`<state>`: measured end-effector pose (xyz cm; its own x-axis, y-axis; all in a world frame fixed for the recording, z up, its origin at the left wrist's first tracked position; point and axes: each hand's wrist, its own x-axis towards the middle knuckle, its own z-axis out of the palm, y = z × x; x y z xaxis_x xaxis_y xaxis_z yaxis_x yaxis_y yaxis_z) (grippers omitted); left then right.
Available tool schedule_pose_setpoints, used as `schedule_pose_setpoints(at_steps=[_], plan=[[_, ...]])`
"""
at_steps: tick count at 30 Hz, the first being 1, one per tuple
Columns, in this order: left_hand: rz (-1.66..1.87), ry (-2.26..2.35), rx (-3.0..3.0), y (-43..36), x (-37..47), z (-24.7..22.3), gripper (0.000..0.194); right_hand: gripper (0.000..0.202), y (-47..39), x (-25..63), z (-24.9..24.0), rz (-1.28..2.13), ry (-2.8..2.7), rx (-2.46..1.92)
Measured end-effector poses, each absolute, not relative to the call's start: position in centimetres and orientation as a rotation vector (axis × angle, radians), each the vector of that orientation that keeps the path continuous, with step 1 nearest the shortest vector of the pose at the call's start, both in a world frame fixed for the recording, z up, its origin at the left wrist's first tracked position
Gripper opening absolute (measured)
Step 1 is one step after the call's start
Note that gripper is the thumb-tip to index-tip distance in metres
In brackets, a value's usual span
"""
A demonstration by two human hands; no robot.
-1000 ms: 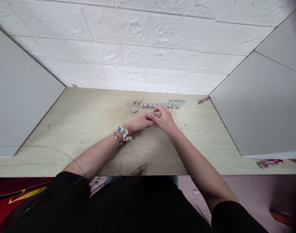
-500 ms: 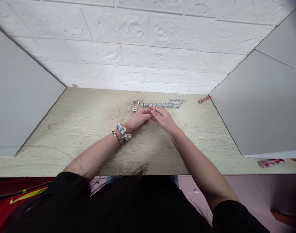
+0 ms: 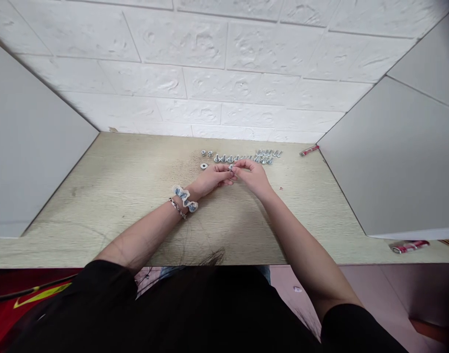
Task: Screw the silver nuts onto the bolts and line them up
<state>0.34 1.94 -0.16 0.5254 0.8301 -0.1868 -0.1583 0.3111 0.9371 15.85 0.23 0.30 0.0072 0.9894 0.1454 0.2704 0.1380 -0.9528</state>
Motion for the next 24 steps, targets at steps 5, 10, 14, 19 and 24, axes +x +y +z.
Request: schedule_pose_setpoints(at_steps=[5,10,14,19,24], plan=[[0.7,0.741,1.224,2.0,0.4,-0.5,0.013,0.028,-0.1,15.9,0.5,0.917,-1.509,-1.371],[0.646,0.677,1.364,2.0,0.5,-0.4,0.009,0.04,-0.3,15.7,0.4,1.005,-1.587,-1.335],[0.612,0.661,1.447,1.8,0.6,-0.2,0.006,0.041,-0.2,15.5,-0.1,0.927,-1.708,-1.293],[0.593,0.728,1.519,1.9,0.6,-0.4,0.009,0.042,0.0,15.2,-0.8,0.785,-1.83,-1.285],[0.669,0.71,1.483,2.0,0.7,-0.6,0.005,0.037,0.0,15.2,-0.6,0.722,-1.824,-1.279]])
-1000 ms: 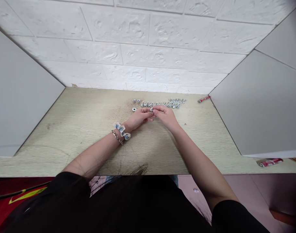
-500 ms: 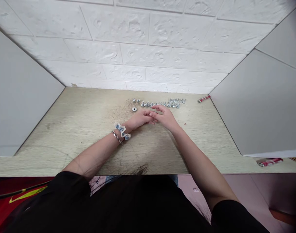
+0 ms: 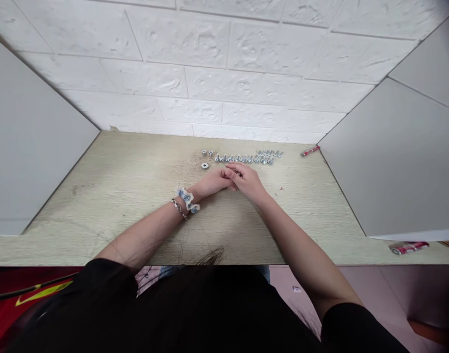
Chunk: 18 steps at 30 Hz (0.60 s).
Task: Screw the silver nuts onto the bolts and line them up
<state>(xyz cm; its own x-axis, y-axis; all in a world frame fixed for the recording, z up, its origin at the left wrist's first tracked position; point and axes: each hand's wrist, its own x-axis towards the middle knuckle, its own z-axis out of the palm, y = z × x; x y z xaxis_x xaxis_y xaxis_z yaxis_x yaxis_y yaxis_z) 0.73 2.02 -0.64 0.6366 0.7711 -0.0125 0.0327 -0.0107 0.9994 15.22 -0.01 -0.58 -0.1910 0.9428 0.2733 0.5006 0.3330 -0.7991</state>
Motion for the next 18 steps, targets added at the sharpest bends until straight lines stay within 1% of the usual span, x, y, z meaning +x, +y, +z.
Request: schedule_pose_setpoints(at_steps=[3,9,18], plan=[[0.71,0.712,1.38,1.98,0.79,-0.65,0.002,0.032,-0.24,15.14,-0.07,0.726,-1.773,-1.297],[0.77,0.753,1.188,1.92,0.86,-0.56,0.023,0.026,-0.39,15.07,0.29,0.718,-1.671,-1.287],[0.773,0.859,1.169,1.92,0.87,-0.64,0.028,0.019,0.07,15.85,0.05,0.802,-1.665,-1.366]])
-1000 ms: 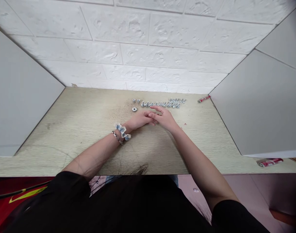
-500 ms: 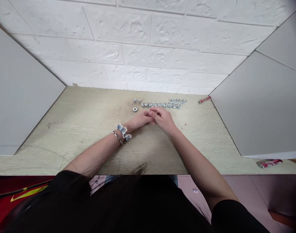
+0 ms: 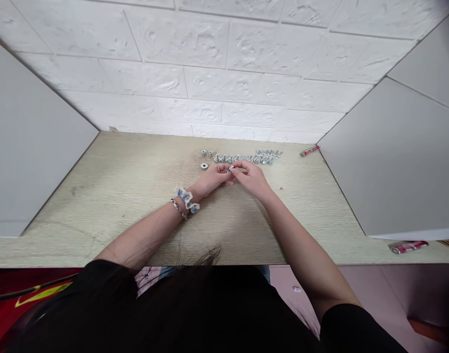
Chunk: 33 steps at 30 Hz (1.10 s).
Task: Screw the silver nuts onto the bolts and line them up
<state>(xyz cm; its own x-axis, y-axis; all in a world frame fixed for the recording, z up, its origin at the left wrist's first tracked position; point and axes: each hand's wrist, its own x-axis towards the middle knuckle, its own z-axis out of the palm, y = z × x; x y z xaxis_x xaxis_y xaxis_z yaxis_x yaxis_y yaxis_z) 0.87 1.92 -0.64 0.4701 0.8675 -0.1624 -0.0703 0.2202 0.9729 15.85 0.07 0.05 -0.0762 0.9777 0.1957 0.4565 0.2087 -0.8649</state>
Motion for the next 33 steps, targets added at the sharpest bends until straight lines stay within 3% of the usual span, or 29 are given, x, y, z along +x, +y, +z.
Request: schedule_pose_setpoints(at_steps=[16,27,33], plan=[[0.77,0.779,1.296,1.36,0.9,0.13,0.021,0.014,0.08,16.2,0.3,0.809,-1.67,-1.341],[0.649,0.706,1.559,1.5,0.76,-0.11,0.005,0.022,-0.27,15.78,0.59,0.538,-1.828,-1.347],[0.672,0.736,1.533,1.59,0.77,-0.28,0.004,0.025,-0.05,15.68,0.15,0.706,-1.743,-1.304]])
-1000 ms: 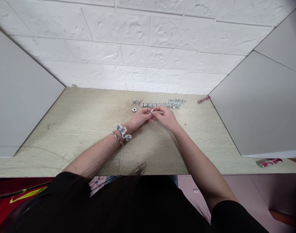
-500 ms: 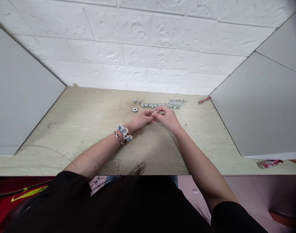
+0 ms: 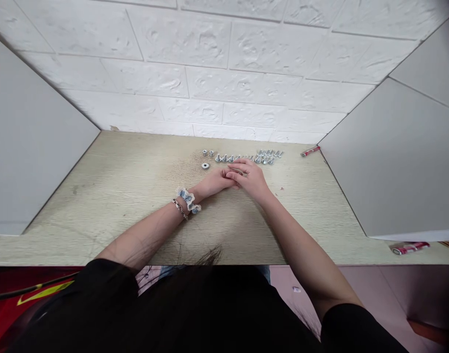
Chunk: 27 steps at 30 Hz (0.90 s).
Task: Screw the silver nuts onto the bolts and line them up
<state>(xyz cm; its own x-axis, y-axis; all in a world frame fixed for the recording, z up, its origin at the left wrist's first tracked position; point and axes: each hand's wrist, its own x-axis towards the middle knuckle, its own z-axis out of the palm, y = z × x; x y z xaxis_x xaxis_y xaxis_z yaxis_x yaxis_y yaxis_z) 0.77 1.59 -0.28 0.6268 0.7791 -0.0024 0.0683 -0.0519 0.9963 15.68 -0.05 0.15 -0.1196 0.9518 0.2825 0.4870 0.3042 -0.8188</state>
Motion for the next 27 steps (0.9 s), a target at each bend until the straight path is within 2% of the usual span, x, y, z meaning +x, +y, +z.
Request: schedule_pose_setpoints(at_steps=[12,21,27], plan=[[0.742,0.729,1.191,1.74,0.78,-0.57,0.028,0.025,0.26,16.19,0.69,1.211,-1.398,-1.245],[0.768,0.749,1.139,1.85,0.77,-0.5,0.027,0.008,0.38,16.62,1.05,0.968,-1.509,-1.325],[0.713,0.739,1.288,1.59,0.76,-0.25,0.017,0.014,0.16,16.37,0.72,0.897,-1.569,-1.311]])
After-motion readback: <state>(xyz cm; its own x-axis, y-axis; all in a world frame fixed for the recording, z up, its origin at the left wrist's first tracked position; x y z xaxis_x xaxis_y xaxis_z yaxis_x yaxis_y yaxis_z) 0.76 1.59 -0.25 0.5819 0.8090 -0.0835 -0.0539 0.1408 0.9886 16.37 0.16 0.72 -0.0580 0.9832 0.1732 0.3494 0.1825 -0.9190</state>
